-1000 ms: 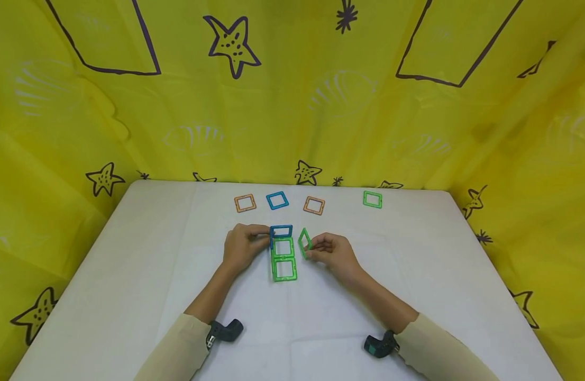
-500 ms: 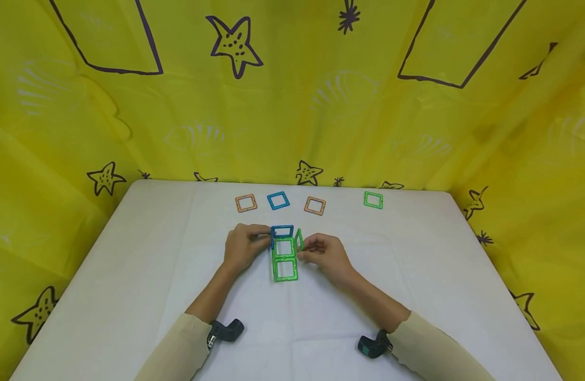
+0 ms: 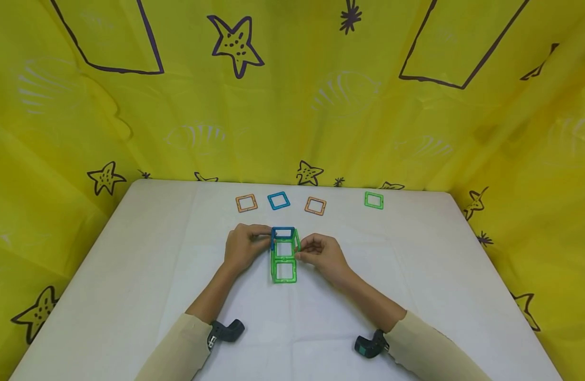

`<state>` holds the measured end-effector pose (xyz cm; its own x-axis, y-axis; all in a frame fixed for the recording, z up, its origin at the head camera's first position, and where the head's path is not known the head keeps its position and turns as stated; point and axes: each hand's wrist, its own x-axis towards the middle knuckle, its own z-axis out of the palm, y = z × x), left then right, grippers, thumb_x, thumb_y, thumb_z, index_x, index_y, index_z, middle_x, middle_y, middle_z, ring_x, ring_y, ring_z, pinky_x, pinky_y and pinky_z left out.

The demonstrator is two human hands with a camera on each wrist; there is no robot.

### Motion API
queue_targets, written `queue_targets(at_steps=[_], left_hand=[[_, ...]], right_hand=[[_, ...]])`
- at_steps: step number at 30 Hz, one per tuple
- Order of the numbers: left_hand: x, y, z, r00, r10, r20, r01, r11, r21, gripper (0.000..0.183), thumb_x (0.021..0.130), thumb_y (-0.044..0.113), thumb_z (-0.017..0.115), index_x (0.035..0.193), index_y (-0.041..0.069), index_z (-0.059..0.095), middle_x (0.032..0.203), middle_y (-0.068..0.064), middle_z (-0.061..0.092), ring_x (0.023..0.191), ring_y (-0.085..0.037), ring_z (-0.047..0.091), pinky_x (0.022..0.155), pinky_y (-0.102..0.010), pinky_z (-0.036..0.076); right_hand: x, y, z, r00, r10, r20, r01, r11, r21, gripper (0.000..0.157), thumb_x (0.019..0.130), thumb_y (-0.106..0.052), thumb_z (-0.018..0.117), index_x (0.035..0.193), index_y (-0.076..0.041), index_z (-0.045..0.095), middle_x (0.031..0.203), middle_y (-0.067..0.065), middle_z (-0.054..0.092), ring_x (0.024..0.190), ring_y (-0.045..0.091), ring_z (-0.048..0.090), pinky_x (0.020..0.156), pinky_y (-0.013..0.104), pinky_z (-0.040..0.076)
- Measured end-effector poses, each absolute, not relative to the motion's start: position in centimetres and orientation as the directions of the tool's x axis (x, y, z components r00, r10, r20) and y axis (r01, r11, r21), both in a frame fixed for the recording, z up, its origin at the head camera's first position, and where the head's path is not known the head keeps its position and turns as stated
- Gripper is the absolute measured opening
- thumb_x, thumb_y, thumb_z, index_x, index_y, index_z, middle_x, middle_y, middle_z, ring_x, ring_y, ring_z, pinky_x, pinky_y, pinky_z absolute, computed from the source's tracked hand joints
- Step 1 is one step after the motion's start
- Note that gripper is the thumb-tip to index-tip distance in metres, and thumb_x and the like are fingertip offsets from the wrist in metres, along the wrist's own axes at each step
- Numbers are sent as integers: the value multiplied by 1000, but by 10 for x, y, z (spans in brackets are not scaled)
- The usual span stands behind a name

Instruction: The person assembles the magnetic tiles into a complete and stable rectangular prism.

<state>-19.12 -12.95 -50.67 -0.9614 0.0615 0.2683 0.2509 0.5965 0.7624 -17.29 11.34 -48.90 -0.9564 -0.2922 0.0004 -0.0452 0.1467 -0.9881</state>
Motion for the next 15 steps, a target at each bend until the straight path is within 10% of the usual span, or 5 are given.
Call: queue_targets(at_steps=[15], left_hand=[[-191,-128,-506,-956,66,284,266,600,754,15,86,17,88,101,14,86,103,2,81,110,-24,74,96,-46,55]], right_hand=[[-171,107,-490,-950,-309,42,-98,167,-981,20,84,7,83,97,7,69,89,8,70,82,19,66,72,20,55]])
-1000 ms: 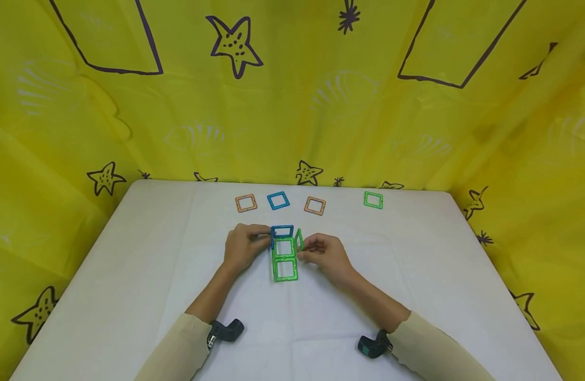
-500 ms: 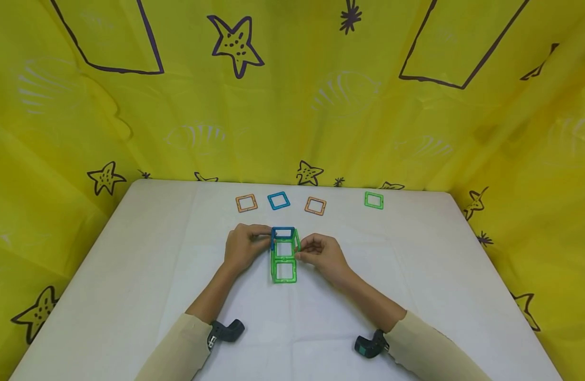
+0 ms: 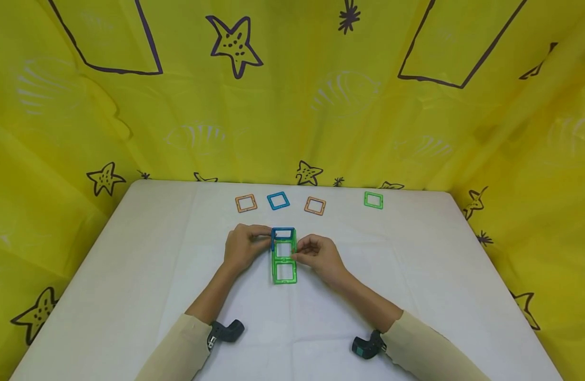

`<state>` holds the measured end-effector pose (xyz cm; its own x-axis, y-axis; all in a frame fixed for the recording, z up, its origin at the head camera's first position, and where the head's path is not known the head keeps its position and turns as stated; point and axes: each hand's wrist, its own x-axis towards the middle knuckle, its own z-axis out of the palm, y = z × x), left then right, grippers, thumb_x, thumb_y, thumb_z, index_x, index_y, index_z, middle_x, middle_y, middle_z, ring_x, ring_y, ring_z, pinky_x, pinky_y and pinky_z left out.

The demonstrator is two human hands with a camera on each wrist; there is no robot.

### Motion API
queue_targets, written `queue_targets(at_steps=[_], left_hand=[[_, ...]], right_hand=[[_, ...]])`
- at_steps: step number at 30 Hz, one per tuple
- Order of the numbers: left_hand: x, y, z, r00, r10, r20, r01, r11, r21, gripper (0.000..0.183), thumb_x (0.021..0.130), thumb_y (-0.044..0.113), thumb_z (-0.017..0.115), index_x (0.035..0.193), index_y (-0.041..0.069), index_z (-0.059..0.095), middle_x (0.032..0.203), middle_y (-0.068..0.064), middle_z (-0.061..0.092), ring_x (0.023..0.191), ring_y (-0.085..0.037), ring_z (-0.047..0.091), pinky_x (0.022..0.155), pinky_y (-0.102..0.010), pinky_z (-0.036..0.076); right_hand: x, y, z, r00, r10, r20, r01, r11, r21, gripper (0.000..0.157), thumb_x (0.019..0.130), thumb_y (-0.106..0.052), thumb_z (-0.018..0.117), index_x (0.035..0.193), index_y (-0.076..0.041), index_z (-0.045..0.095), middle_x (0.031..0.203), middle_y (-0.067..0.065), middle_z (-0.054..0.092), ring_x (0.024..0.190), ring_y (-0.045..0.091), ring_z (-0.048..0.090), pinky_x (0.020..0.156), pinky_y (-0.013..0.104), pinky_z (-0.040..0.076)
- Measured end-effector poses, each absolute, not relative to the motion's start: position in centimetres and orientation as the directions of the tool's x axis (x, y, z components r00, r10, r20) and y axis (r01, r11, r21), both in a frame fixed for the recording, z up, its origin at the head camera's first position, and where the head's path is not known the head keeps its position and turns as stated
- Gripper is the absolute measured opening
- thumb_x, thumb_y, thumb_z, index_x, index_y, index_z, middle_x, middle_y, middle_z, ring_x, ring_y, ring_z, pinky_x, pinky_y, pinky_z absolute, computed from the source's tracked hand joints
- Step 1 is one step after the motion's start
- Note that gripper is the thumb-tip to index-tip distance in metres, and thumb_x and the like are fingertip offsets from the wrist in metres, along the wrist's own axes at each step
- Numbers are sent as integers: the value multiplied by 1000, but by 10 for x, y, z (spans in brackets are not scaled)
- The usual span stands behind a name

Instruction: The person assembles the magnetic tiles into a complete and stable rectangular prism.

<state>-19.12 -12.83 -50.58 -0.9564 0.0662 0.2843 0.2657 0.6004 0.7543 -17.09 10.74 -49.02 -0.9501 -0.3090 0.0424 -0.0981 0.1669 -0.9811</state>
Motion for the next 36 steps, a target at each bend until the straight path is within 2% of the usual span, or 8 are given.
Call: queue_targets(at_steps=[13,30,36], left_hand=[[-191,-129,-506,-958,76,278,267,598,755,14,88,18,87,102,14,86,106,1,80,113,-24,73,99,-46,54],[-190,-129,-505,-961,77,265,257,599,758,14,88,18,87,102,15,86,106,2,80,114,-23,72,99,-46,53],[-190,-129,-505,-961,79,264,258,598,759,15,88,19,87,102,15,86,107,2,80,114,-23,72,100,-46,52]], right_hand=[[-168,104,-489,-958,-284,28,-83,181,-980,19,85,7,84,96,6,69,89,7,69,77,18,63,68,19,53],[-166,106,-490,-955,-294,38,-105,216,-971,18,86,8,81,100,7,69,91,6,70,84,19,64,68,19,53],[-168,105,-490,-956,-293,19,-96,250,-964,16,85,14,78,97,10,68,90,12,70,84,23,64,68,18,52]])
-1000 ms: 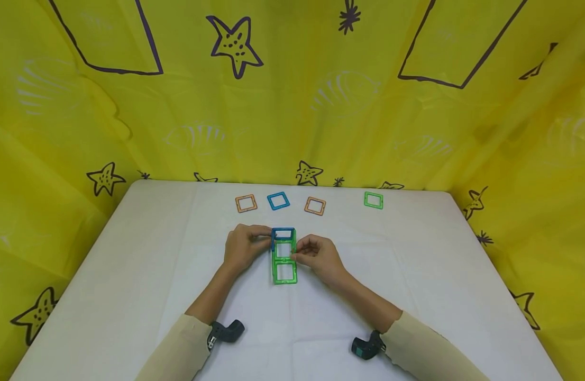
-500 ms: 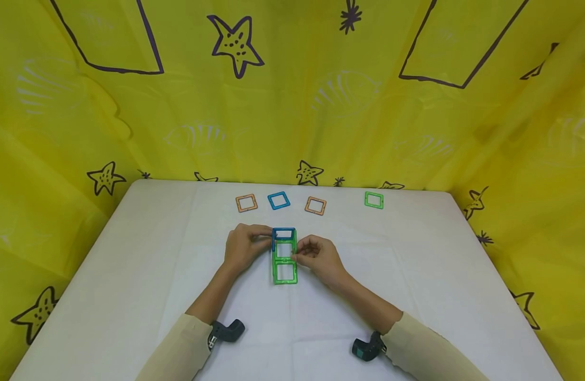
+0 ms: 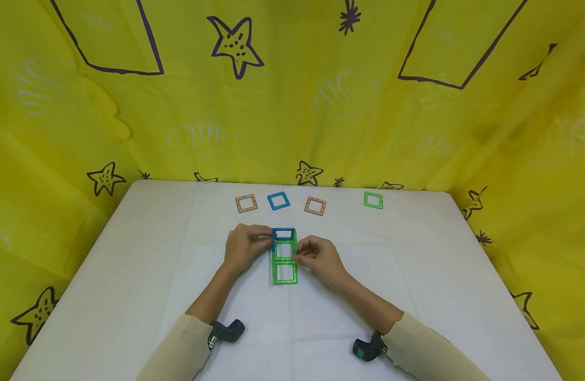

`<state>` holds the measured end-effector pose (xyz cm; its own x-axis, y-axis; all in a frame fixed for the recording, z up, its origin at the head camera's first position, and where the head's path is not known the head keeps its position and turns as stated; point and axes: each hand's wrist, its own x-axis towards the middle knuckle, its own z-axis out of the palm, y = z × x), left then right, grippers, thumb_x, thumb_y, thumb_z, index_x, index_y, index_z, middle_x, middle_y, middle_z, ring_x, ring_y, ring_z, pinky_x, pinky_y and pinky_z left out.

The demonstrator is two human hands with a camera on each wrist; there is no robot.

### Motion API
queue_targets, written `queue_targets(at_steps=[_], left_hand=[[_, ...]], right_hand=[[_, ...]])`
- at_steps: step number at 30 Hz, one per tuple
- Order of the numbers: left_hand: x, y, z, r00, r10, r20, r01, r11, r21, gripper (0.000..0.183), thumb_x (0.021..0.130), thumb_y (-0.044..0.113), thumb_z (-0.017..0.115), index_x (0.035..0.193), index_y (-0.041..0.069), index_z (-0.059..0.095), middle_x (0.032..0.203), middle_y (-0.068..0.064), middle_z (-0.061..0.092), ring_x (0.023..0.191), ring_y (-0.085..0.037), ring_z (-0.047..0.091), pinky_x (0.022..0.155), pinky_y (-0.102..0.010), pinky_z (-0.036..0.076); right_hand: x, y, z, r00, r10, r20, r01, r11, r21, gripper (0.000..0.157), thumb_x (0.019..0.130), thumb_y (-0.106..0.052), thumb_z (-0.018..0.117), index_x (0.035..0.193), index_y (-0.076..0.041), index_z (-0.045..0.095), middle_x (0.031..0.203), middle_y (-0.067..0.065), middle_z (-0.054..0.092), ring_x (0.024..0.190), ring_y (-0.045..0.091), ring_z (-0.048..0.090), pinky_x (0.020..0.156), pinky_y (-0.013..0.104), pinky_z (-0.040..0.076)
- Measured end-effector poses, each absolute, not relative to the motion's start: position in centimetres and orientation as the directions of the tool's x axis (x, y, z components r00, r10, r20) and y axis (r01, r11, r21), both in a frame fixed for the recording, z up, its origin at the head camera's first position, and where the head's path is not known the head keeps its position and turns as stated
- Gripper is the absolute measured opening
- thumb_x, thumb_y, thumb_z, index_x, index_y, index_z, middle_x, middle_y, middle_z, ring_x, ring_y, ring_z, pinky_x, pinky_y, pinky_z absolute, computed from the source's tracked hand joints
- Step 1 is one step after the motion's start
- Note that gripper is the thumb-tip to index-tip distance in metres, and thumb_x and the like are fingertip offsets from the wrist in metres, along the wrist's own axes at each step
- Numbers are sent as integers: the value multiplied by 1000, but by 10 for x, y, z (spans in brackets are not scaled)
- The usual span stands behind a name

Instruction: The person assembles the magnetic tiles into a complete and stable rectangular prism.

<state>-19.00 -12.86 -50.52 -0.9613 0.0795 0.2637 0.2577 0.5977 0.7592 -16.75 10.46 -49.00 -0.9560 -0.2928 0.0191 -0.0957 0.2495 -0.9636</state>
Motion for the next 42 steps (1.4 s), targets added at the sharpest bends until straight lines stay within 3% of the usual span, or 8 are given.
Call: queue_targets(at_steps=[8,17,28,36,42], left_hand=[[-190,-129,-507,-962,82,262,257,607,752,15,89,20,86,103,16,86,107,3,80,115,-23,71,100,-46,51],[-191,-130,-507,-960,84,269,264,601,754,15,89,20,87,103,16,86,107,3,80,114,-22,72,99,-46,52],[-191,-129,-507,-956,86,279,274,596,755,16,87,18,88,102,15,86,106,3,80,114,-23,72,99,-47,52],[-191,-130,-507,-959,88,268,267,590,762,16,88,19,87,103,15,86,107,3,80,115,-23,72,100,-47,52],[-191,-130,-508,-958,88,274,272,590,760,14,89,18,87,103,15,86,107,3,80,114,-23,72,99,-45,53]], right_hand=[[-164,106,-487,-955,-295,18,-94,245,-965,19,86,9,79,102,6,69,95,9,70,88,20,65,72,19,53],[-170,113,-491,-958,-283,42,-120,262,-958,26,83,16,67,107,5,69,102,14,71,96,27,66,78,22,55],[-186,124,-488,-977,-204,66,-126,294,-948,23,88,7,78,109,1,70,104,12,71,94,23,65,77,21,55],[-205,139,-484,-986,-149,73,-115,297,-948,28,91,2,78,117,3,69,111,14,71,99,24,63,81,20,52],[-221,148,-481,-993,-99,69,-95,294,-951,29,93,-1,78,120,4,69,117,20,70,102,27,63,70,21,50]])
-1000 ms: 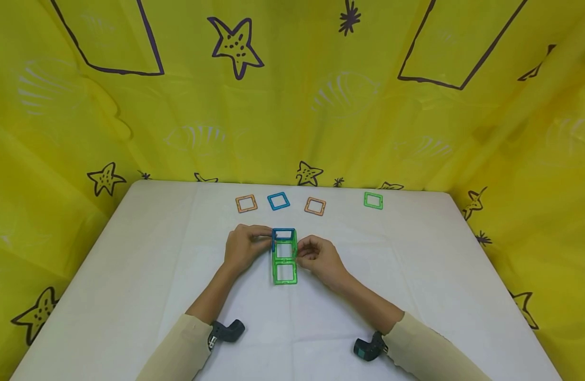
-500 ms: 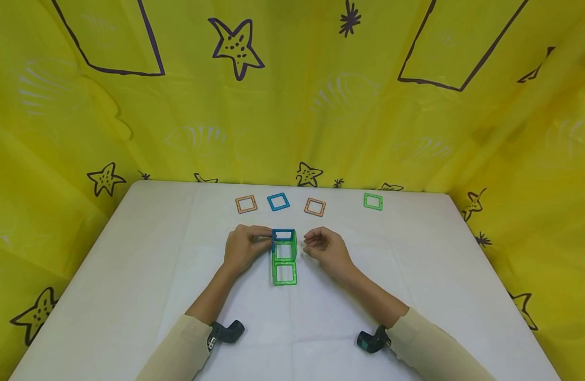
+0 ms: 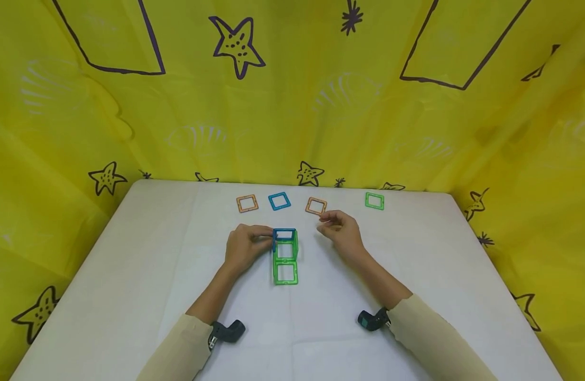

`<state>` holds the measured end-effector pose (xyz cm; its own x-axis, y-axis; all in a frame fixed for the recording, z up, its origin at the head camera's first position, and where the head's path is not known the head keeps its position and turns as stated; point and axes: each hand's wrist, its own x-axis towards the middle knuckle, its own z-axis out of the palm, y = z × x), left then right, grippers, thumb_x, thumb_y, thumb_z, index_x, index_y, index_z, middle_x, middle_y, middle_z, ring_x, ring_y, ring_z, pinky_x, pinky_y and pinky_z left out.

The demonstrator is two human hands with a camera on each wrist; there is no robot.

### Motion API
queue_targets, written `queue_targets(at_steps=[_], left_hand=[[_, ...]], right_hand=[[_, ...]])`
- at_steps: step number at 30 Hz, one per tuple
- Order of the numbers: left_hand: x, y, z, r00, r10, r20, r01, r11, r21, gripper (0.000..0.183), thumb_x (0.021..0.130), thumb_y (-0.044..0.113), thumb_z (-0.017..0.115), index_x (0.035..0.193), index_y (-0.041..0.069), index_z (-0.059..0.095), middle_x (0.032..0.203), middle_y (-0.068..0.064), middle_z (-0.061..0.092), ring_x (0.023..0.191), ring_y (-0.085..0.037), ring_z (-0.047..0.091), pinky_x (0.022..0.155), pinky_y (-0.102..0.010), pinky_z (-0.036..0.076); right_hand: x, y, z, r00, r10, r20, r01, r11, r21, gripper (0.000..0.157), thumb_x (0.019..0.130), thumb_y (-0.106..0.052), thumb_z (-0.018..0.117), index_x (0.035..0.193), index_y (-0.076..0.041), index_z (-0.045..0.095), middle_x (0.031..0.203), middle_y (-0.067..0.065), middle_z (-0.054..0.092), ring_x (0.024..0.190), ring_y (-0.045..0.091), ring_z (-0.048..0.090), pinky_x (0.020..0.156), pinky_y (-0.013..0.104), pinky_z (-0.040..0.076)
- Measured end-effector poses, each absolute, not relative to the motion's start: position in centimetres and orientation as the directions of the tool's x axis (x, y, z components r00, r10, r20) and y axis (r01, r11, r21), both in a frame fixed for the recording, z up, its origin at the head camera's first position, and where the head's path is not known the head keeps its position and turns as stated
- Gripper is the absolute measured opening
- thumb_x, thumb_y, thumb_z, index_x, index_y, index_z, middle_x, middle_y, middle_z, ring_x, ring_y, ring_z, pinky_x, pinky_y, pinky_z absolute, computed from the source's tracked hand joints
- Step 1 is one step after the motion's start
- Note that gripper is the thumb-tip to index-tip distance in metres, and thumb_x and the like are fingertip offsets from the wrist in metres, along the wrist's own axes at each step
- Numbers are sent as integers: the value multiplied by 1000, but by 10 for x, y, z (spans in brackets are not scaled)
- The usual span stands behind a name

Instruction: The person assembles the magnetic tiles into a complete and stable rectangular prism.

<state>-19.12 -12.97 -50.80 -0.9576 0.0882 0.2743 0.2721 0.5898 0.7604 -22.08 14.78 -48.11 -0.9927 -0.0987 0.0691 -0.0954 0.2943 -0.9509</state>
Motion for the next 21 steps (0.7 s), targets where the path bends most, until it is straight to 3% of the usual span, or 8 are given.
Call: queue_targets(at_steps=[5,11,16,21], left_hand=[[-191,-130,-508,-957,85,276,271,590,761,15,88,18,87,102,15,86,106,3,80,114,-23,72,99,-46,54],[-192,-129,-510,-959,84,269,266,588,764,14,88,17,87,102,15,86,106,3,80,114,-22,72,100,-46,53],[-192,-130,-510,-958,83,274,269,588,763,15,87,15,88,102,15,86,106,3,80,114,-22,72,99,-46,54],[-192,-130,-510,-954,88,288,283,587,759,15,87,16,88,102,15,86,106,3,80,113,-22,73,99,-46,54]], right_hand=[[-233,149,-480,-995,-67,75,-92,314,-945,27,93,0,77,119,4,72,112,19,70,97,26,63,60,21,48],[-251,150,-487,-994,-43,104,-113,366,-924,28,92,3,77,119,5,73,115,18,71,95,23,60,61,19,48],[-260,149,-488,-992,-43,119,-126,407,-905,28,90,2,78,118,4,75,113,18,72,96,25,59,70,22,47],[-268,148,-489,-991,-31,129,-129,454,-882,30,90,-2,80,119,0,75,114,16,69,102,28,57,86,35,46]])
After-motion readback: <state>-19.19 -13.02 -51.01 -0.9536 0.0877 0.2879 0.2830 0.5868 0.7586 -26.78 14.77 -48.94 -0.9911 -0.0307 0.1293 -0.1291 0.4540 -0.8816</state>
